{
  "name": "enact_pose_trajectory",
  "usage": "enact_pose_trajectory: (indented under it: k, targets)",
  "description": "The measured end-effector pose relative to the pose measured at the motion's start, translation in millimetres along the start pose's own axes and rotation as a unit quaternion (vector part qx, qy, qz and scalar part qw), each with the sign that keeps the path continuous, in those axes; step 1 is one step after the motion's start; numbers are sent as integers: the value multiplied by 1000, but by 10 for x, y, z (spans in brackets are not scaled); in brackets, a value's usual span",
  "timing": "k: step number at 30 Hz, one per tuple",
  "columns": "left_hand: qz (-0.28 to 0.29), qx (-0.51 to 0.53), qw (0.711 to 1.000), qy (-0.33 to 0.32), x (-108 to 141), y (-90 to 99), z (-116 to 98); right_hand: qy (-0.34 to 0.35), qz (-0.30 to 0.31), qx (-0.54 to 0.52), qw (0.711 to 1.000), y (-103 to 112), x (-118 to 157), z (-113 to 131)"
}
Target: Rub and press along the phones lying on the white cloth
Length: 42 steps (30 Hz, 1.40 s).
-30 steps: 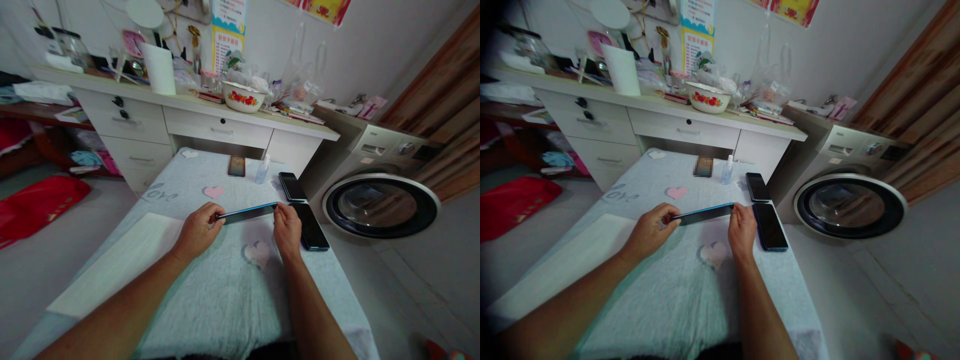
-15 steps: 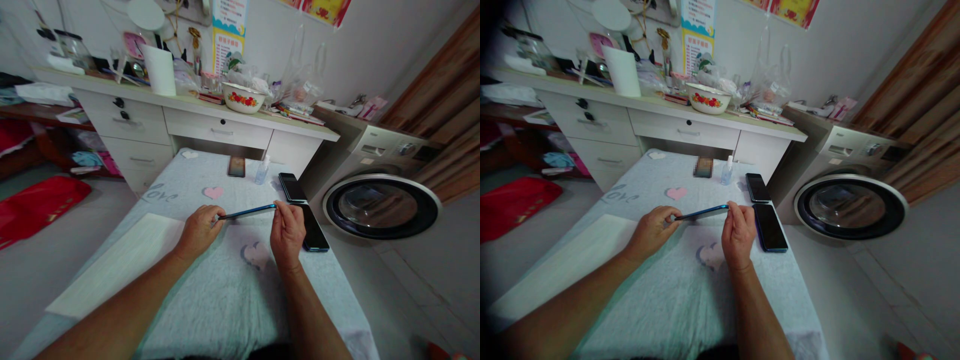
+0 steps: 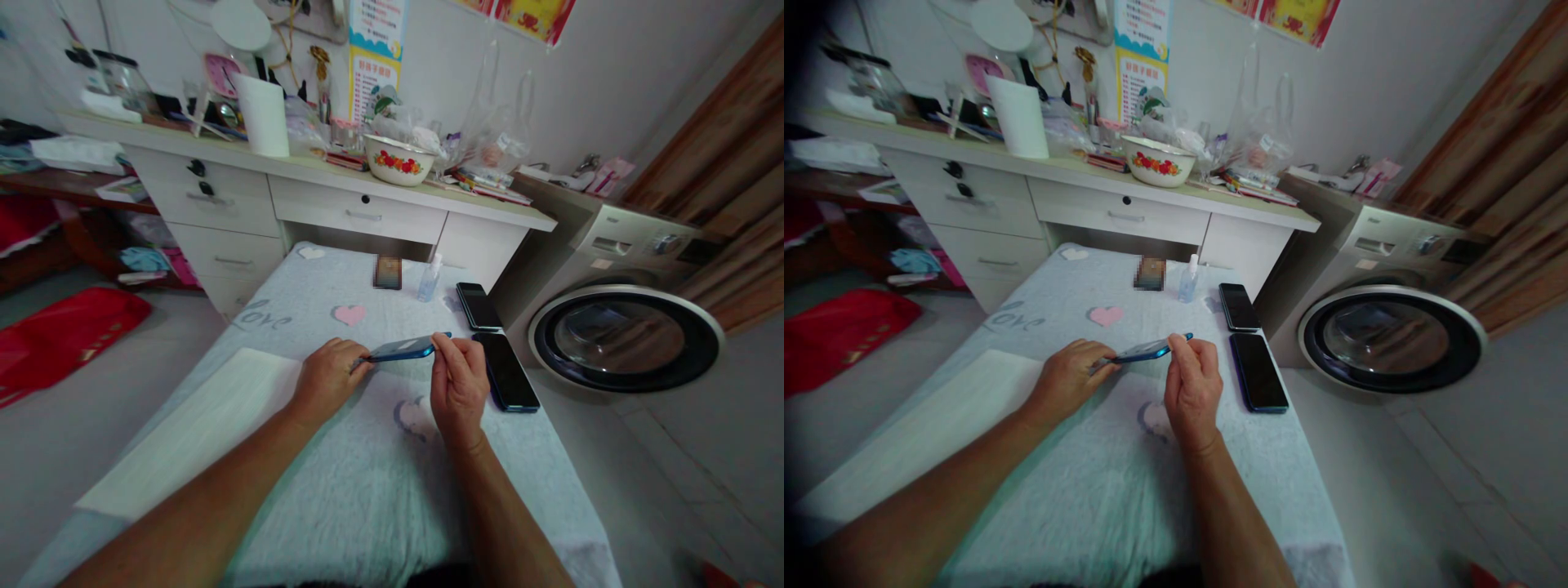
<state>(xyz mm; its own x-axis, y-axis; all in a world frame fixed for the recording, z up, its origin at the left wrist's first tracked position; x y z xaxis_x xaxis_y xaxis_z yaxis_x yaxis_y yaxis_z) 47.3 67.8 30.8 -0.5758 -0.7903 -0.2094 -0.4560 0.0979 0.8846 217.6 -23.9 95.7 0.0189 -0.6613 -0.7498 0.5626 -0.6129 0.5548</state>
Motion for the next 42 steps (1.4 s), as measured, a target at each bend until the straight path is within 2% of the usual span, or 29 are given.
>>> enact_pose_trajectory:
  k: [3, 8, 14, 21, 28, 36, 42]
  targets:
    - [-11, 2, 1000, -22, 15, 28, -68, 7, 12, -2, 1000, -39, 4, 31]
    - [-51, 10, 993, -102, 66, 130, -291, 20, 31, -2, 999, -111, 23, 84]
    - [-93, -3, 985, -148, 143, 256, -457, 25, 50, -21, 998, -191, 48, 111]
    - [-104, -28, 982, -153, 186, 289, -493, 42, 55, -18, 997, -218, 37, 185]
    - [-114, -28, 984, -137, 187, 308, -487, 29, 55, -26, 998, -223, 30, 149]
    - [-111, -4, 985, -130, 184, 313, -462, -11, 34, 0, 999, -131, -14, 51]
    - [-114, -9, 985, -128, 190, 318, -455, -6, 46, -12, 999, -185, 16, 87]
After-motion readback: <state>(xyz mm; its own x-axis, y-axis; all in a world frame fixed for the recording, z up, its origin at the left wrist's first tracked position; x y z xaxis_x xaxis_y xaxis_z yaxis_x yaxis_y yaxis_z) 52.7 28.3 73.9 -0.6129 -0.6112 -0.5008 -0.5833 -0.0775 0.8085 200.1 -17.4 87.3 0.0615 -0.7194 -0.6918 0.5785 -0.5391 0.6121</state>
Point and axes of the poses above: each hand's wrist, its own x-axis away from the middle knuckle, its own y-axis out of the back of the hand, z = x × y, the point moved 8 cm from there along -x, towards the middle knuckle, and after that the axes turned 15 degrees about z, right-handed, at the moved point
